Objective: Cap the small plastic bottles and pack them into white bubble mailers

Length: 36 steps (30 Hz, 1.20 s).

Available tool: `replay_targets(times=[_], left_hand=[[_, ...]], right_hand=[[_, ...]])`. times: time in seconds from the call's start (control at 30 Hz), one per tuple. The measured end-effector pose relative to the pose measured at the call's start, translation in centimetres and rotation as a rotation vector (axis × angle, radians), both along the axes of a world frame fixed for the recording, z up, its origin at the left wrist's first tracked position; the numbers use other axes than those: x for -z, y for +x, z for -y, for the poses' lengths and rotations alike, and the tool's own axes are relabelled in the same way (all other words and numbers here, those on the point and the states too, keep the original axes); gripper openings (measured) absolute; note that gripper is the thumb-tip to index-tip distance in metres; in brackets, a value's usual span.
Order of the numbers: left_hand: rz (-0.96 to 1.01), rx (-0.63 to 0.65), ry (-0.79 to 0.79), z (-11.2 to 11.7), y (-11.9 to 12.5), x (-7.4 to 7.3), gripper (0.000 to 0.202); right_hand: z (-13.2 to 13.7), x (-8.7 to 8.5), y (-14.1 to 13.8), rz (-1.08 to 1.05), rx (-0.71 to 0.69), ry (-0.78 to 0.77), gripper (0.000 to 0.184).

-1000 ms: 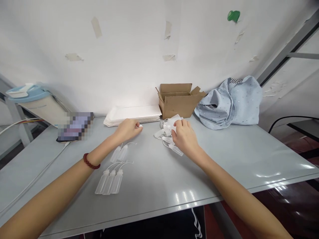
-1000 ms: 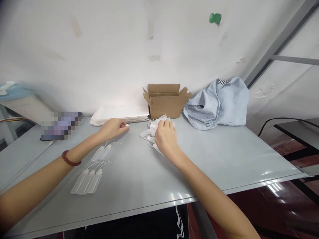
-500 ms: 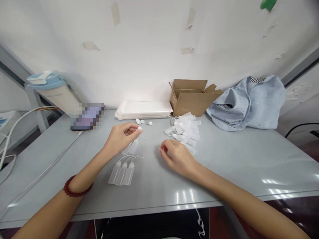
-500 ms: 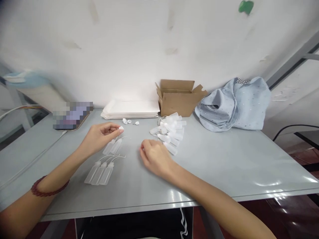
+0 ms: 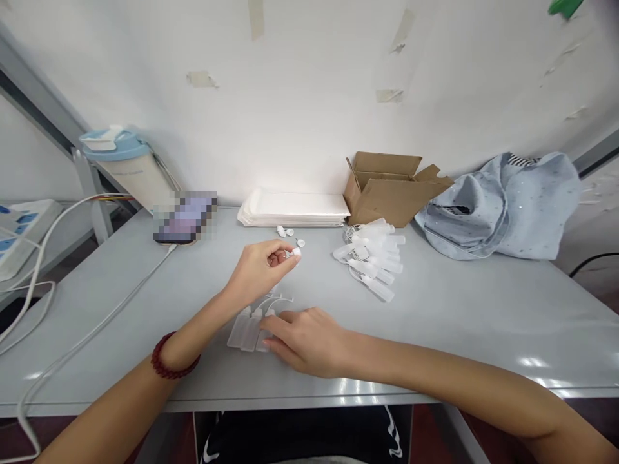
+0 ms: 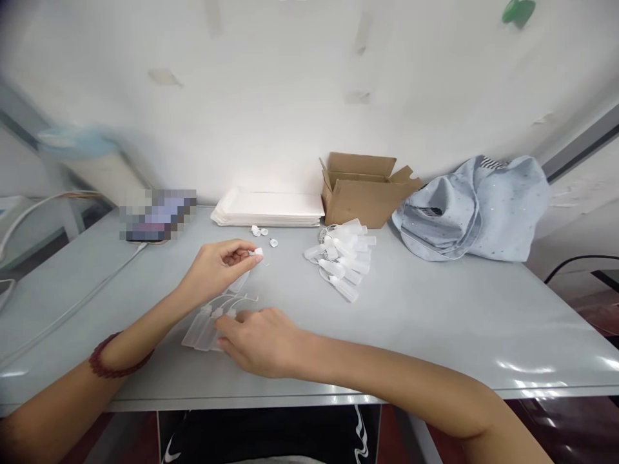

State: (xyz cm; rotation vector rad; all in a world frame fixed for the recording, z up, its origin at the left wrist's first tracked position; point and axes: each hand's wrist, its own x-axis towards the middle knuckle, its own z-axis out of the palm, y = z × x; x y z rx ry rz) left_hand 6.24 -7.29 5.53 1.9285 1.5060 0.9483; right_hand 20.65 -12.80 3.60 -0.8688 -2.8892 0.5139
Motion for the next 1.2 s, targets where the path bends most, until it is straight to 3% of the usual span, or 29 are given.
replay_targets(times=[0.27, 0.53, 0.77, 0.83, 0.93, 1.0, 1.1, 1.2], left_hand=[[0.01, 0.024, -0.01, 0.3, 0.0, -0.1, 0.023], [0.149, 0.162, -0.23, 0.8, 0.1, -0.5, 0.029], [0.12, 0.28, -0.37, 1.1, 0.4, -1.1, 0.026], [0.133, 0.286, -0.388, 1.2, 0.6, -1.1, 0.027], [0.186, 0.254, -0.423, 1.2, 0.7, -1.1, 0.03], [0.216, 0.258, -0.442, 1.2, 0.7, -1.1, 0.032], [0.242, 0.314, -0.446, 1.3, 0.7, -1.2, 0.031], [0.242, 0.358, -0.416, 1.6, 0.7, -1.5, 0.028]], right_hand=[[0.0, 0.8, 1.6, -0.047, 0.03, 0.026, 0.025], [-2.4, 1.4, 6.2, -0.373, 0.294, 0.029, 0.024], [-3.1, -0.1, 7.5, -0.632, 0.442, -0.016, 0.007], [-3.0, -0.6, 7.4, -0.741, 0.445, -0.198, 0.005], [-3.0, -0.9, 7.3, -0.954, 0.407, -0.683, 0.013], [-3.2, -0.8, 7.4, -1.027, 0.369, -0.918, 0.014], [-3.5, -0.7, 7.5, -1.044, 0.328, -1.116, 0.011], [-3.6, -0.7, 7.5, -1.031, 0.319, -1.2, 0.01]])
